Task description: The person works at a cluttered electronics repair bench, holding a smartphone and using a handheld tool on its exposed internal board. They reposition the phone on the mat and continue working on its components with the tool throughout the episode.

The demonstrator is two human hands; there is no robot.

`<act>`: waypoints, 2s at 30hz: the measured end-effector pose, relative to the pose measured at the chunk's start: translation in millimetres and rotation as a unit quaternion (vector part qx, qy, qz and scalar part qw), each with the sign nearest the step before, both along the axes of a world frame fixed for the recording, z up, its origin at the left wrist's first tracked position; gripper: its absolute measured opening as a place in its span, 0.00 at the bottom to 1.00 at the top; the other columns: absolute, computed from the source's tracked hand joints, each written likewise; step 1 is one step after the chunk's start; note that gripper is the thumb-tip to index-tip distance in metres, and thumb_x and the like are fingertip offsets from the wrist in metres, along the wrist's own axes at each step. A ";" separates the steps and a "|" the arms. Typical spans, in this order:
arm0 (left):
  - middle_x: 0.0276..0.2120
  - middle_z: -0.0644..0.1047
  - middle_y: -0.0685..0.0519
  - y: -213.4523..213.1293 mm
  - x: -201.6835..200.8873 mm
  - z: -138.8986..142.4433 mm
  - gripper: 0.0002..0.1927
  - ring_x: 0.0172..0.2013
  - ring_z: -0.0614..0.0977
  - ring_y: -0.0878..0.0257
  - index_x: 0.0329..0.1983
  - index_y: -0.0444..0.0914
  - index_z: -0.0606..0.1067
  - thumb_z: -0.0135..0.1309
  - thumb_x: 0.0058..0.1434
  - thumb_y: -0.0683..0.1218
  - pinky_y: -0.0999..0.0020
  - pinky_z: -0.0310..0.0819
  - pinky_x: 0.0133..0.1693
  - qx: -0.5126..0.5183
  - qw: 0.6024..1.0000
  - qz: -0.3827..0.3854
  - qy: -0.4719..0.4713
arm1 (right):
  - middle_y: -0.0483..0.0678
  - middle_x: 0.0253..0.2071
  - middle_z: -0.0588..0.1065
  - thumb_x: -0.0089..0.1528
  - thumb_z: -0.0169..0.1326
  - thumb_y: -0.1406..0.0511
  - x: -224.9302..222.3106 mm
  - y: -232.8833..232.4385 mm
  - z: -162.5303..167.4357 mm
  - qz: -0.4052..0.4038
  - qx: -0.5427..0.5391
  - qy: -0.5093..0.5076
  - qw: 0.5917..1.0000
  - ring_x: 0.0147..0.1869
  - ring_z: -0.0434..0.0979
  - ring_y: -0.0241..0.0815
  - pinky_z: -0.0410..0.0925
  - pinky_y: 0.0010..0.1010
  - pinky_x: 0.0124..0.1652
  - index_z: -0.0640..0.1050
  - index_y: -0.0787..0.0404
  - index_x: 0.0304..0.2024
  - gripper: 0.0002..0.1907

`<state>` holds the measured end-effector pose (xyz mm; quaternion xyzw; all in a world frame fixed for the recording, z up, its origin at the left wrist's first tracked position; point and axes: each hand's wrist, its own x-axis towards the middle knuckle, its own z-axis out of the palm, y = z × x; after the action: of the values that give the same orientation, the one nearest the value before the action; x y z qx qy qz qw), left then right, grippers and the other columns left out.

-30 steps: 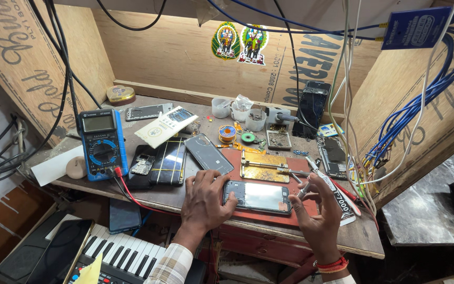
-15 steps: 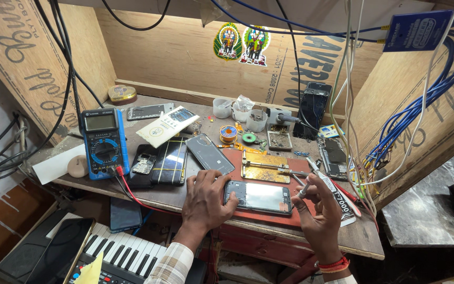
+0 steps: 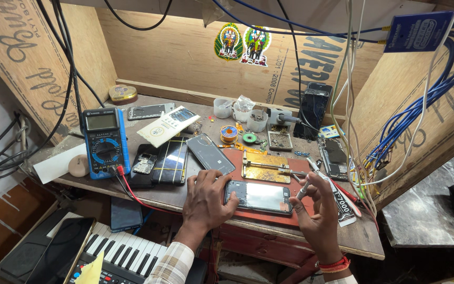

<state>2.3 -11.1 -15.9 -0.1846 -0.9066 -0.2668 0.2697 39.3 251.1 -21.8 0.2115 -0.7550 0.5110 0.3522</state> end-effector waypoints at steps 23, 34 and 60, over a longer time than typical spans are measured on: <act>0.45 0.77 0.46 0.4 -1.5 -0.6 0.25 0.51 0.74 0.54 0.50 0.36 0.81 0.56 0.52 0.54 0.53 0.58 0.59 -0.001 1.000 0.001 0.000 | 0.55 0.58 0.70 0.57 0.56 0.79 -1.1 4.8 -2.8 -0.014 -0.007 -0.021 1.000 0.56 0.74 0.39 0.71 0.31 0.55 0.58 0.61 0.71 0.41; 0.46 0.77 0.46 0.3 -0.7 -1.1 0.25 0.51 0.74 0.54 0.50 0.35 0.81 0.55 0.52 0.54 0.54 0.58 0.58 -0.001 1.000 0.002 -0.007 | 0.56 0.59 0.70 0.58 0.53 0.79 1.7 5.0 -2.0 0.004 -0.023 -0.023 0.999 0.56 0.75 0.40 0.73 0.31 0.55 0.58 0.60 0.72 0.41; 0.44 0.78 0.47 0.9 -1.8 -2.8 0.25 0.50 0.75 0.55 0.49 0.35 0.81 0.56 0.53 0.54 0.54 0.59 0.57 -0.005 1.000 0.003 0.001 | 0.57 0.59 0.70 0.57 0.57 0.80 0.6 3.5 -1.3 -0.023 -0.014 -0.014 1.000 0.58 0.74 0.41 0.70 0.32 0.57 0.58 0.62 0.71 0.41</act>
<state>0.4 -10.2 -18.7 -0.1837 -0.9083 -0.2614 0.2699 39.9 254.6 -23.0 0.1825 -0.7574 0.5160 0.3562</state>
